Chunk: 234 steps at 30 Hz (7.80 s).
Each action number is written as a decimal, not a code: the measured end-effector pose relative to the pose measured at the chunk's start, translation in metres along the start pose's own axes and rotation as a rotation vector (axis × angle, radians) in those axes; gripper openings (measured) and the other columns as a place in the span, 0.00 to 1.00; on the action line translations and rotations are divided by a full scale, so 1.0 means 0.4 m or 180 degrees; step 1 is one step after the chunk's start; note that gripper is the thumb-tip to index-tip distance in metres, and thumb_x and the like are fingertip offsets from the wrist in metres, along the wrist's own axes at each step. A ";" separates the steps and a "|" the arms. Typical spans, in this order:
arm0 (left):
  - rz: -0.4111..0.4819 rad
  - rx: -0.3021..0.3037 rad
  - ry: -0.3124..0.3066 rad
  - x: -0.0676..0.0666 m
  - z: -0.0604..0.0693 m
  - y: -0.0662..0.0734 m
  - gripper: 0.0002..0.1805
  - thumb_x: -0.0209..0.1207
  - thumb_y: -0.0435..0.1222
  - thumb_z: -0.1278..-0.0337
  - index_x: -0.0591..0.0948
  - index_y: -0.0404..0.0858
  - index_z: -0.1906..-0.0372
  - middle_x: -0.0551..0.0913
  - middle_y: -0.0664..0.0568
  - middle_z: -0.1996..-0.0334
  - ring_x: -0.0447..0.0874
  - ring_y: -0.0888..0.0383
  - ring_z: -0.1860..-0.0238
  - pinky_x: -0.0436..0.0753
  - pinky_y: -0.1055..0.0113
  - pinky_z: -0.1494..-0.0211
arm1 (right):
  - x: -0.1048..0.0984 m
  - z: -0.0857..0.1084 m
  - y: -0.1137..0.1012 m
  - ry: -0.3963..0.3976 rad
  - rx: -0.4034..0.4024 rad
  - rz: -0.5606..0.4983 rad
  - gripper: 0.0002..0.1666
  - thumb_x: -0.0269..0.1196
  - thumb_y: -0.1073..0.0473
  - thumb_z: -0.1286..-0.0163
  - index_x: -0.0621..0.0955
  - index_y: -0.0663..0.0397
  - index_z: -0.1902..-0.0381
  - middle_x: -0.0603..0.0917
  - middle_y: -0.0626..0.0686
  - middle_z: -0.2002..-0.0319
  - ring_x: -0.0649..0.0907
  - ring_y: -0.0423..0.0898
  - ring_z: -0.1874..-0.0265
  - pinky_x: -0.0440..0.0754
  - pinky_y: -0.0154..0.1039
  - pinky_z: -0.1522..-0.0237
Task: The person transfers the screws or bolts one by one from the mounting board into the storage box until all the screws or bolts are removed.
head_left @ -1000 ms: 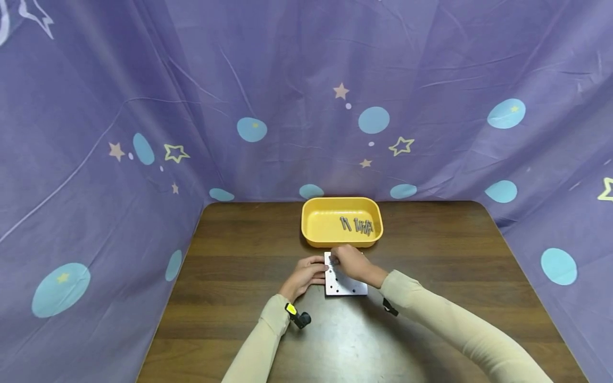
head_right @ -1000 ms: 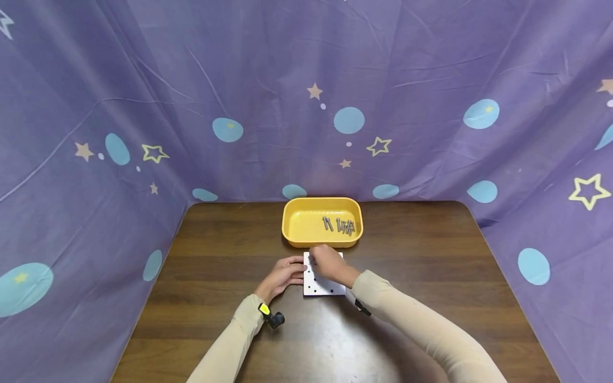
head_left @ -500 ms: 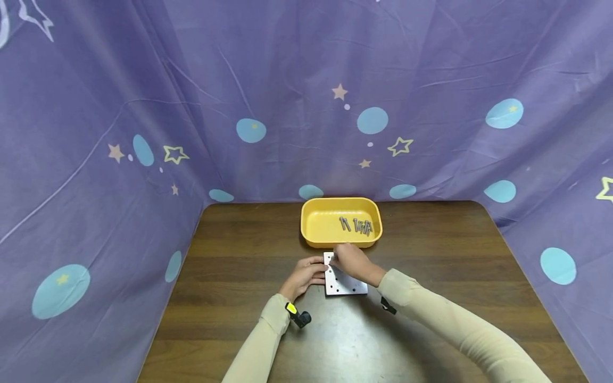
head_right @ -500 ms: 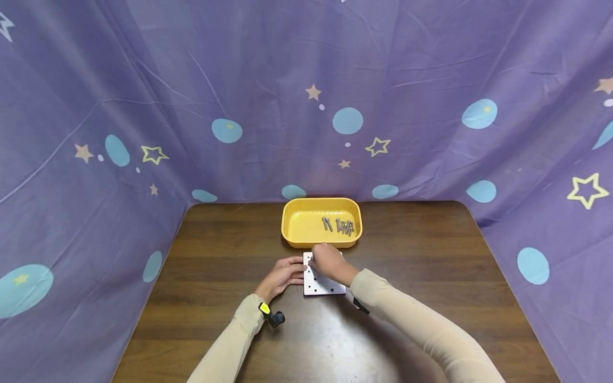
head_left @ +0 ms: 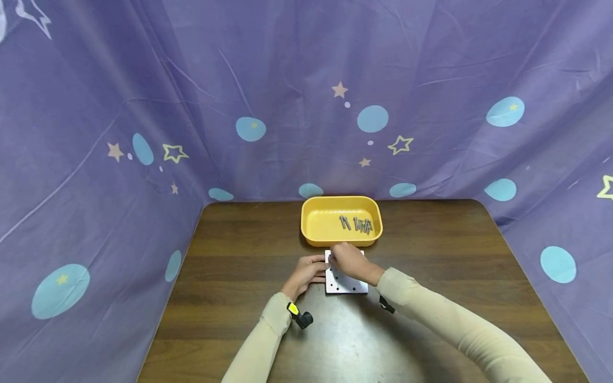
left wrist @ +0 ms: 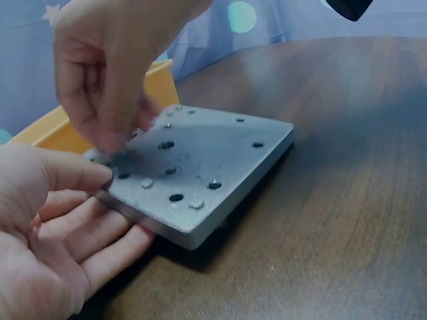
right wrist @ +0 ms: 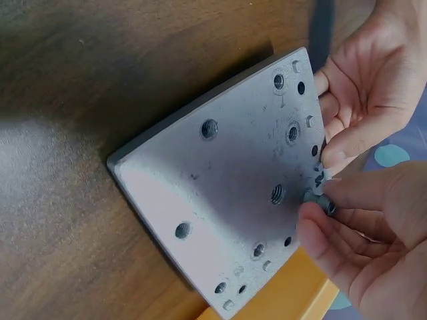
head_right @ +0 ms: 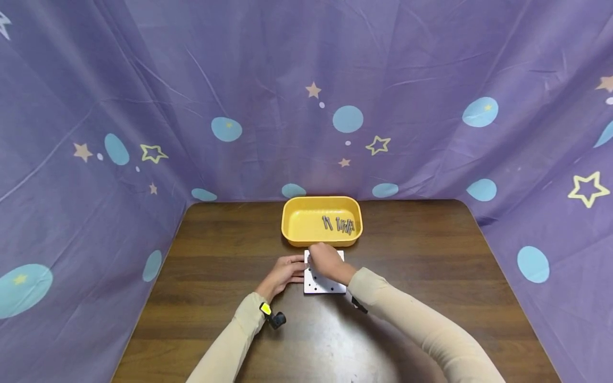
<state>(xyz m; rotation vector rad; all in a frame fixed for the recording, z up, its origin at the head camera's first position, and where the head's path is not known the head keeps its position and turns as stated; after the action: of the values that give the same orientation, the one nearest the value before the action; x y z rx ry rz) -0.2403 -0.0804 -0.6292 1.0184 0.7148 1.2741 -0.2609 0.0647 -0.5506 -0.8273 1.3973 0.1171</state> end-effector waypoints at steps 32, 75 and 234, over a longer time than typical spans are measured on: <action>0.0124 -0.0158 0.0236 -0.005 0.006 -0.011 0.25 0.61 0.30 0.36 0.76 0.28 0.34 0.89 0.48 0.60 0.87 0.59 0.66 0.90 0.62 0.56 | -0.001 0.004 0.002 -0.0003 0.0174 0.0094 0.12 0.66 0.70 0.34 0.78 0.58 0.77 0.75 0.48 0.82 0.71 0.41 0.81 0.71 0.37 0.78; 0.0225 -0.0103 0.0265 -0.005 -0.002 -0.021 0.25 0.62 0.28 0.38 0.77 0.25 0.36 0.88 0.52 0.65 0.86 0.60 0.67 0.90 0.65 0.59 | -0.001 -0.001 -0.011 -0.0113 0.0201 0.0111 0.09 0.66 0.71 0.35 0.80 0.60 0.75 0.79 0.51 0.79 0.75 0.43 0.79 0.77 0.41 0.75; 0.0136 -0.0234 0.0173 -0.010 -0.007 -0.024 0.25 0.63 0.28 0.37 0.77 0.26 0.35 0.86 0.38 0.48 0.87 0.57 0.63 0.90 0.61 0.53 | 0.005 -0.003 0.011 -0.0381 -0.0772 0.0602 0.05 0.65 0.72 0.34 0.85 0.59 0.67 0.84 0.51 0.72 0.84 0.45 0.72 0.85 0.39 0.69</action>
<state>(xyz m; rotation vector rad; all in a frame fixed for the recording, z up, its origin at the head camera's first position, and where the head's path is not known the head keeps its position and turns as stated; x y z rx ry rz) -0.2395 -0.0834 -0.6393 0.9465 0.6858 1.3598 -0.2638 0.0666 -0.5545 -0.8705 1.3620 0.4823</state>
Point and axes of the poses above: each hand's wrist, its own z-axis away from the middle knuckle, its own x-axis out of the palm, y = z × x, the point moved 3 cm from there along -z, towards the middle knuckle
